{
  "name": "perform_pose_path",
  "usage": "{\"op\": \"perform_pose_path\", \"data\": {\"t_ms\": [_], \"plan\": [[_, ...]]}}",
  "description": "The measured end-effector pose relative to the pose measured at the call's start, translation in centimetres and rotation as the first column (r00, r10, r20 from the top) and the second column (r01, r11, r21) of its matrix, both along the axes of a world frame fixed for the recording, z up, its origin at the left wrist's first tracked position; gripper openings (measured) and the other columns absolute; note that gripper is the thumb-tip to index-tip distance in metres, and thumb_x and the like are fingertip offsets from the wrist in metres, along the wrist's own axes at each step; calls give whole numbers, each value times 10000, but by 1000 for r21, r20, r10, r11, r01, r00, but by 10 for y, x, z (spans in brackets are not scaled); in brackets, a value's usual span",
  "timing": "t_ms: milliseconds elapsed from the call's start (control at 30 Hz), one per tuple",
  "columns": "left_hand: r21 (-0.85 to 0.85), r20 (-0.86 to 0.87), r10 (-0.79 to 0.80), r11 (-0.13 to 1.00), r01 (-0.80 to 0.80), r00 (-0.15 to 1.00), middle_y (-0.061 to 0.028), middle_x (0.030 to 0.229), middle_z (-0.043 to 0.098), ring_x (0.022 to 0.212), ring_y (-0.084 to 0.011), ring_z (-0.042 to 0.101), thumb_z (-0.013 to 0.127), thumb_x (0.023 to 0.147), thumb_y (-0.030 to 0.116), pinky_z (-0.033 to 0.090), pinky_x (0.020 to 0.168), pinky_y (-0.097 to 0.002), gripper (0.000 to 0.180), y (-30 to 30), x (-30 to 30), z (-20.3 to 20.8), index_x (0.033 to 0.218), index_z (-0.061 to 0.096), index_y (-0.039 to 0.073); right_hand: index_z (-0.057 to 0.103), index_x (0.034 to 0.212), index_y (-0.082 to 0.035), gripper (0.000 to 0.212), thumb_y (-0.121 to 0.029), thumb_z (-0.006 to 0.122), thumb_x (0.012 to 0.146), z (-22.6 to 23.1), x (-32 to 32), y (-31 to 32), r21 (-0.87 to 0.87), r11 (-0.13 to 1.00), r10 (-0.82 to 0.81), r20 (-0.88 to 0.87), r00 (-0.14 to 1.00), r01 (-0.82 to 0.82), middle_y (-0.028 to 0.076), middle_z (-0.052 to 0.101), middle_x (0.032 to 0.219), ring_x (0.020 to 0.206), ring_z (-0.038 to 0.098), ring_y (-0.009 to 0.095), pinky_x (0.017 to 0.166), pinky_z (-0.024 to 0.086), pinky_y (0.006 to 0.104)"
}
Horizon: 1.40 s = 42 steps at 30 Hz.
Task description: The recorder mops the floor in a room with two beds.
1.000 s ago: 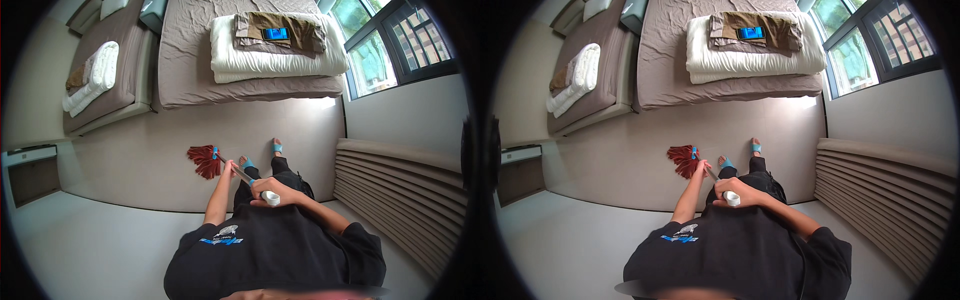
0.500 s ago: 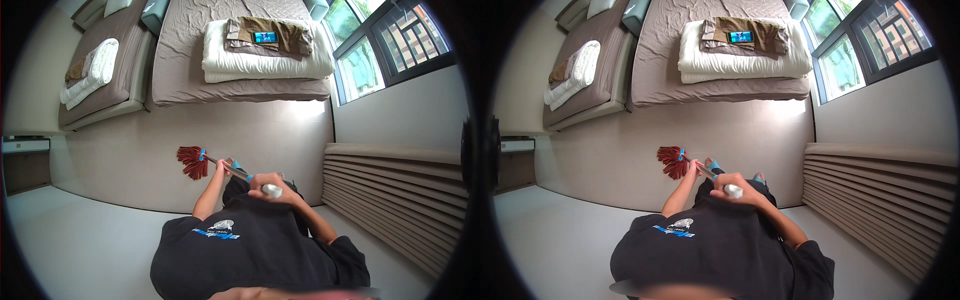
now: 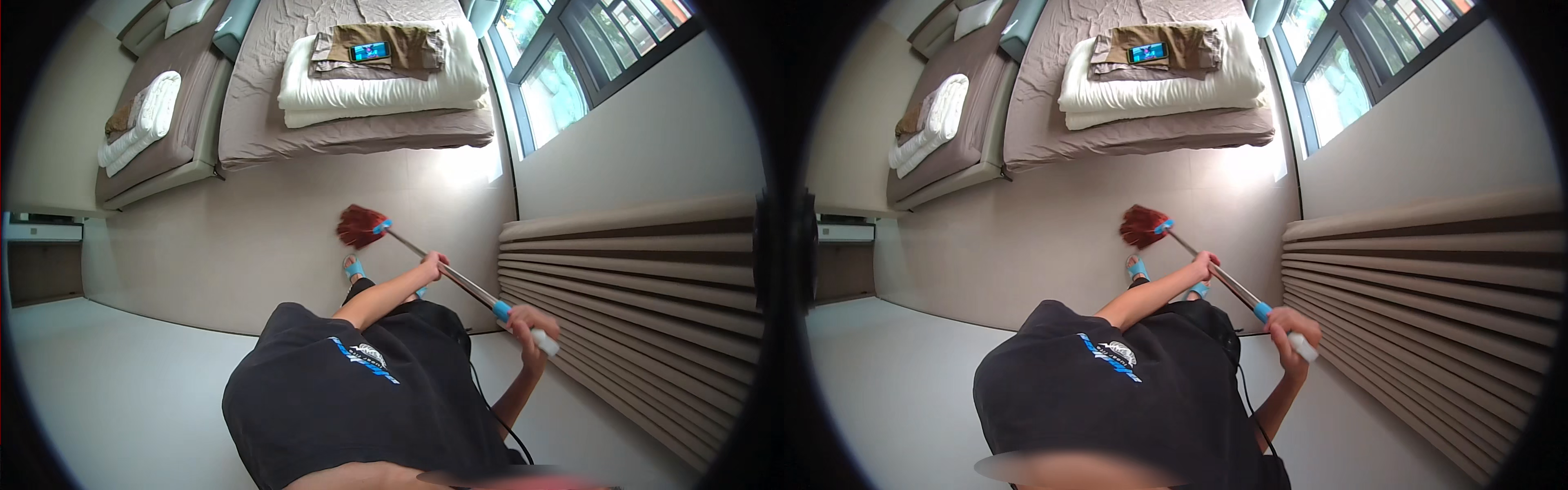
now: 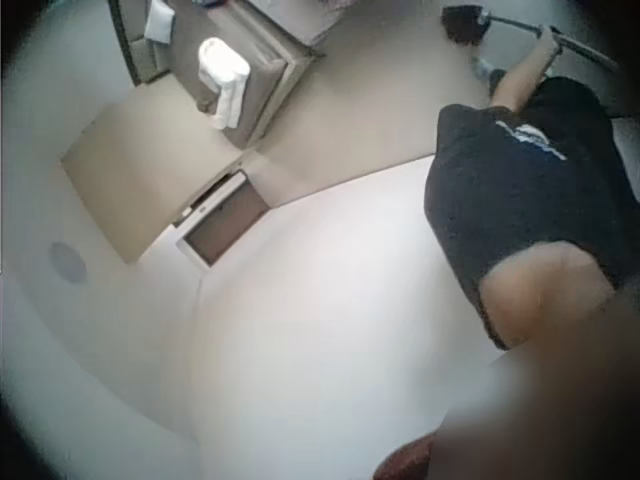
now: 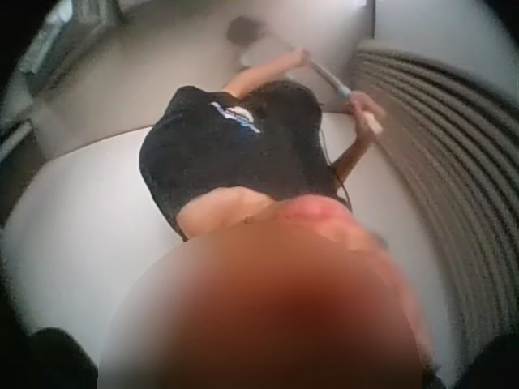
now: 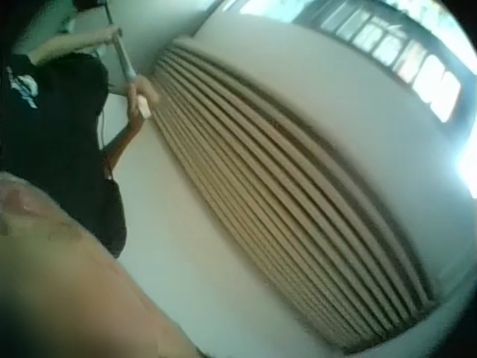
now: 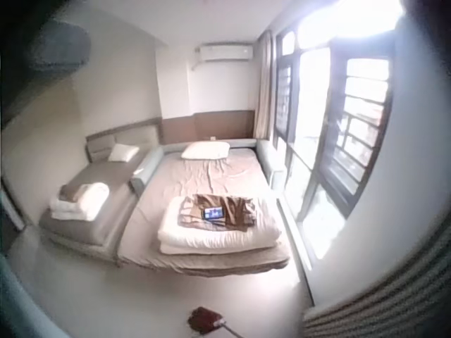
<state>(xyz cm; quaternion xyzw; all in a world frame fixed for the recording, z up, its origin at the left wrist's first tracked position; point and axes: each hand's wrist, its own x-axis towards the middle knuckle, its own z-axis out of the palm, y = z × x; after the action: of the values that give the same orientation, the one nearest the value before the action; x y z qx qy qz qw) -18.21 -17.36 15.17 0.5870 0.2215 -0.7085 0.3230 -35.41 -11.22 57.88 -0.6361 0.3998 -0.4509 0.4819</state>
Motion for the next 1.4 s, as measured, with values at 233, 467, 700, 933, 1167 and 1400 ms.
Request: {"op": "perform_pose_path", "data": {"t_ms": [233,467,700,933,1167,1400], "plan": [[-306,-297,-342,919,251,892,19,604,527,500,-148,507,537,855,188,468,505,-311,192,-3,-147,68,669,517,148,537,615,-6,223,-72,607,815,15,-81,48,-218,920,-340,-33,940,326,94,571,602,601,590,212,720,515,388],[-261,-17,-664,725,638,747,-32,575,460,458,-147,436,517,847,162,331,399,-287,167,17,-206,84,700,469,100,380,570,-73,323,-122,526,854,-35,-152,67,-328,700,-633,125,764,634,49,418,512,529,496,187,556,397,301],[-219,21,-517,833,509,856,-14,532,412,410,-121,383,500,811,143,253,356,-273,154,48,-106,-42,672,440,112,341,581,-92,296,-111,479,843,-85,-116,42,-202,679,-638,312,704,705,43,392,500,492,436,169,503,377,296],[-144,75,-206,966,215,976,-21,578,483,442,-136,454,484,799,146,302,366,-291,98,106,116,-44,718,499,92,465,571,-68,322,-219,516,852,-150,42,-23,-7,964,-258,245,935,268,52,468,548,513,447,151,504,371,289],[-163,85,414,903,-398,906,-20,615,473,513,-145,434,526,818,184,304,425,-292,120,235,332,-43,723,464,142,620,743,-9,133,-116,643,819,-160,284,-3,-47,759,650,79,756,-649,104,627,685,596,605,217,571,477,322],[-251,19,702,693,-676,712,39,622,458,572,-132,471,532,856,241,365,495,-289,160,420,420,-91,732,451,180,608,758,2,65,-23,660,789,-125,413,125,-88,390,920,94,382,-917,133,629,740,660,607,267,616,475,349]]}}
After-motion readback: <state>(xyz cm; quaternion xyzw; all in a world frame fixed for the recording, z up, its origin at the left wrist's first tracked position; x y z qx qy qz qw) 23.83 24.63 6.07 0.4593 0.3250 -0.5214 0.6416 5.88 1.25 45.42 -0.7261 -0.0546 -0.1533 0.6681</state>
